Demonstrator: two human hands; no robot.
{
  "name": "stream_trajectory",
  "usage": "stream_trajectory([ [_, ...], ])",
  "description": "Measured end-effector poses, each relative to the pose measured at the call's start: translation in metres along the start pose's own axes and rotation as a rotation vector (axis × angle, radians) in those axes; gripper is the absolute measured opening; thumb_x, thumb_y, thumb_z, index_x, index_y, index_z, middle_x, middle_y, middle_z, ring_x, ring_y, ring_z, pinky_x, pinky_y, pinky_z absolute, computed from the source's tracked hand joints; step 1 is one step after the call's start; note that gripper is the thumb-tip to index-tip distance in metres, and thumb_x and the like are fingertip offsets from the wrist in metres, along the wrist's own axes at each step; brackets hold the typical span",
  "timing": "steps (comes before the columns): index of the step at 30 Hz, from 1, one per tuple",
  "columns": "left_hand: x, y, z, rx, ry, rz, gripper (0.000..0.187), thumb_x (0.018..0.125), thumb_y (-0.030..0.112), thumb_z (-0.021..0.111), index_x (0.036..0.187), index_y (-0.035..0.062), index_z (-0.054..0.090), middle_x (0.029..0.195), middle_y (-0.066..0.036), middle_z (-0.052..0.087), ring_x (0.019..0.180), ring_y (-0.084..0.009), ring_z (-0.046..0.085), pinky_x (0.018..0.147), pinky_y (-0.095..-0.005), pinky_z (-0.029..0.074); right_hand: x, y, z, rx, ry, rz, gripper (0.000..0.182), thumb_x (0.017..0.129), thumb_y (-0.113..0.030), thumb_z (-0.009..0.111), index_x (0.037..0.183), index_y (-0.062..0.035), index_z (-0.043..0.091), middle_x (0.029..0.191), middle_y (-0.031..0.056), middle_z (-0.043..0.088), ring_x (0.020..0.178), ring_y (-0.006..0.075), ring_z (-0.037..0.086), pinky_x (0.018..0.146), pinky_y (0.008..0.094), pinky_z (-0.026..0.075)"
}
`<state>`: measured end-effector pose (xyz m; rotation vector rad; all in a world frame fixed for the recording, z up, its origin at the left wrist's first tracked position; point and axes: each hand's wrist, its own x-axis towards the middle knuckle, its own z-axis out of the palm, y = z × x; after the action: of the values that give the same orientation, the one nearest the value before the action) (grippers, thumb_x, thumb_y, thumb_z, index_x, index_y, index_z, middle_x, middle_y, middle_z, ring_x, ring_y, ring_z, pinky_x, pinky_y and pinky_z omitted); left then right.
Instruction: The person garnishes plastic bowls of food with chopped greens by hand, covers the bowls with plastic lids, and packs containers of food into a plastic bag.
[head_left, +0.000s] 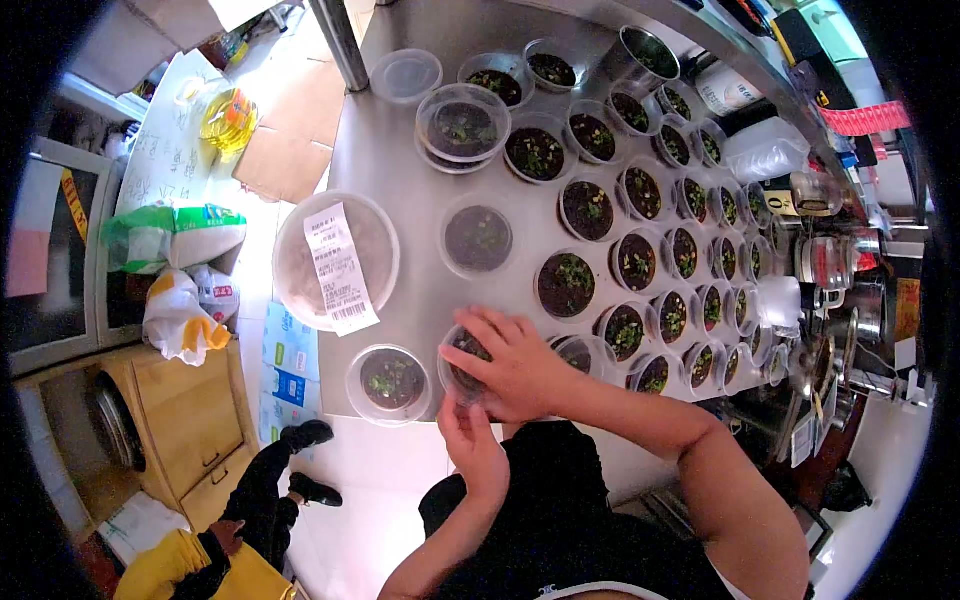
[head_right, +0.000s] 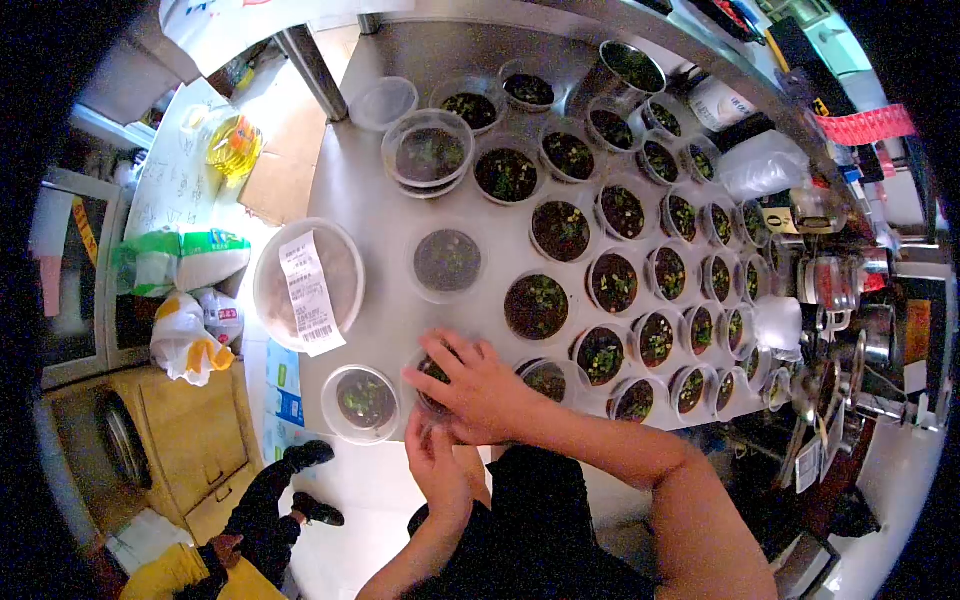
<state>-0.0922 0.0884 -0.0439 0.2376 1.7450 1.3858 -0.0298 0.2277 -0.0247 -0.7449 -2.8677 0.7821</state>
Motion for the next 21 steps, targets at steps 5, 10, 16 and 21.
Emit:
stream_trajectory([
  [5, 0.057, 0.067, 0.046, 0.023, -0.126, 0.159, 0.043, 0.096, 0.007, 0.048, 0.136, -0.0031, 0.036, 0.124, -0.013, 0.044, 0.113, -0.022, 0.048, 0.098, -0.0344, 0.04, 0.043, 0.039, -0.066, -0.136, 0.158, 0.007, 0.074, 0.066, -0.033, 0.074, 0.133, -0.0176, 0.049, 0.144, 0.0208, 0.035, 0.131, 0.0403, 0.036, 0.096, 0.0518, 0.036],
  [10, 0.123, 0.058, 0.078, -0.028, -0.043, 0.197, 0.051, 0.095, 0.006, 0.049, 0.141, -0.0004, 0.029, 0.137, -0.017, 0.036, 0.123, -0.0241, 0.042, 0.101, -0.0352, 0.039, 0.077, 0.081, -0.063, -0.129, 0.215, -0.029, 0.076, 0.066, -0.035, 0.077, 0.134, -0.0167, 0.048, 0.146, 0.0198, 0.034, 0.132, 0.0425, 0.033, 0.104, 0.0549, 0.03],
  [16, 0.118, 0.08, 0.084, -0.432, -0.11, -0.121, 0.071, 0.095, 0.01, 0.052, 0.15, 0.0072, 0.006, 0.152, -0.019, 0.017, 0.131, -0.0256, 0.036, 0.105, -0.0375, 0.037, -0.016, 0.095, -0.106, -0.066, 0.31, 0.238, 0.069, 0.073, -0.04, 0.075, 0.128, -0.0058, 0.05, 0.137, 0.0217, 0.044, 0.126, 0.0401, 0.041, 0.106, 0.0472, 0.033],
  [21, 0.113, 0.062, 0.089, -0.371, -0.069, -0.028, 0.073, 0.094, 0.013, 0.056, 0.15, 0.0072, 0.009, 0.151, -0.019, 0.02, 0.134, -0.0259, 0.033, 0.105, -0.0386, 0.038, -0.094, 0.035, -0.073, 0.087, 0.053, 0.603, 0.069, 0.075, -0.037, 0.076, 0.128, -0.0037, 0.049, 0.129, 0.0207, 0.05, 0.122, 0.0381, 0.046, 0.102, 0.0459, 0.038],
])
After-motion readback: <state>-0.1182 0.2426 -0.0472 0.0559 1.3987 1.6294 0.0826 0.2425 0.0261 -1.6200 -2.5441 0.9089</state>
